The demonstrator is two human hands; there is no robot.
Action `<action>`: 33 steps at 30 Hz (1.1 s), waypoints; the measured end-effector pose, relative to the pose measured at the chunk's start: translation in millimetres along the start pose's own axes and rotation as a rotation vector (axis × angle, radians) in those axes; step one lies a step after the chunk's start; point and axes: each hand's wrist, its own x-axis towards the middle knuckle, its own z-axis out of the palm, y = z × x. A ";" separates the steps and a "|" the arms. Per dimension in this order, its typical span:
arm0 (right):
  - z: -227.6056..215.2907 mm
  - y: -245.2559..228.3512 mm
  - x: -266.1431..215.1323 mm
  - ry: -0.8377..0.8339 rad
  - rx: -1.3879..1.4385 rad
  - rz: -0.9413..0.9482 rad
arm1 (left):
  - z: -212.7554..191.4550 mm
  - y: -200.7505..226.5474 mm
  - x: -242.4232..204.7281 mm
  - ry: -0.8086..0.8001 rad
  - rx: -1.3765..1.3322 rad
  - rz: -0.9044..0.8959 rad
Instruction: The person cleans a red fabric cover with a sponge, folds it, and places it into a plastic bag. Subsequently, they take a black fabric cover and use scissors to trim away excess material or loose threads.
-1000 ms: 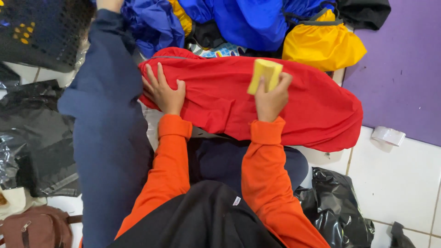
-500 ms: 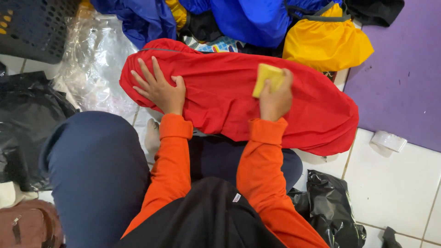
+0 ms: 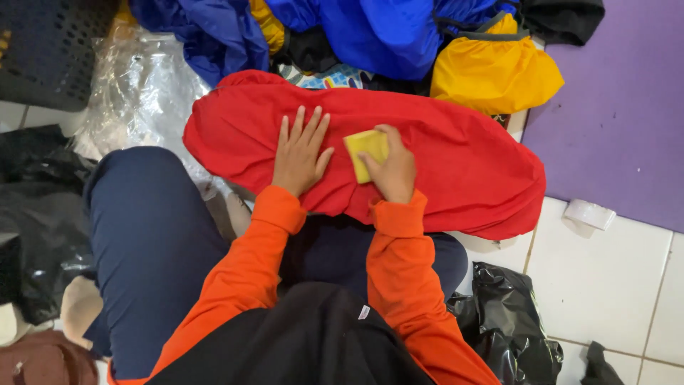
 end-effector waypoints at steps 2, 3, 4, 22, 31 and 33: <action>-21.2 37.5 15.1 0.178 -0.011 0.079 | -6.8 -3.0 -1.4 -0.049 0.037 0.040; -31.1 55.9 20.0 0.332 -0.019 0.144 | -11.0 -4.7 -5.7 -0.100 0.086 0.053; -33.2 71.5 22.4 0.340 -0.024 0.154 | -14.1 -4.0 -5.9 -0.103 0.078 0.064; -70.0 177.2 -58.1 0.627 -0.477 0.376 | -65.7 -42.6 -17.3 -0.130 -0.046 0.054; 9.4 -1.3 -58.1 0.771 0.040 0.068 | -25.0 -4.7 -29.8 -0.228 -0.416 0.486; 53.7 5.8 -53.0 0.360 -0.143 -0.210 | 6.6 -10.9 -50.8 -0.304 -0.298 0.585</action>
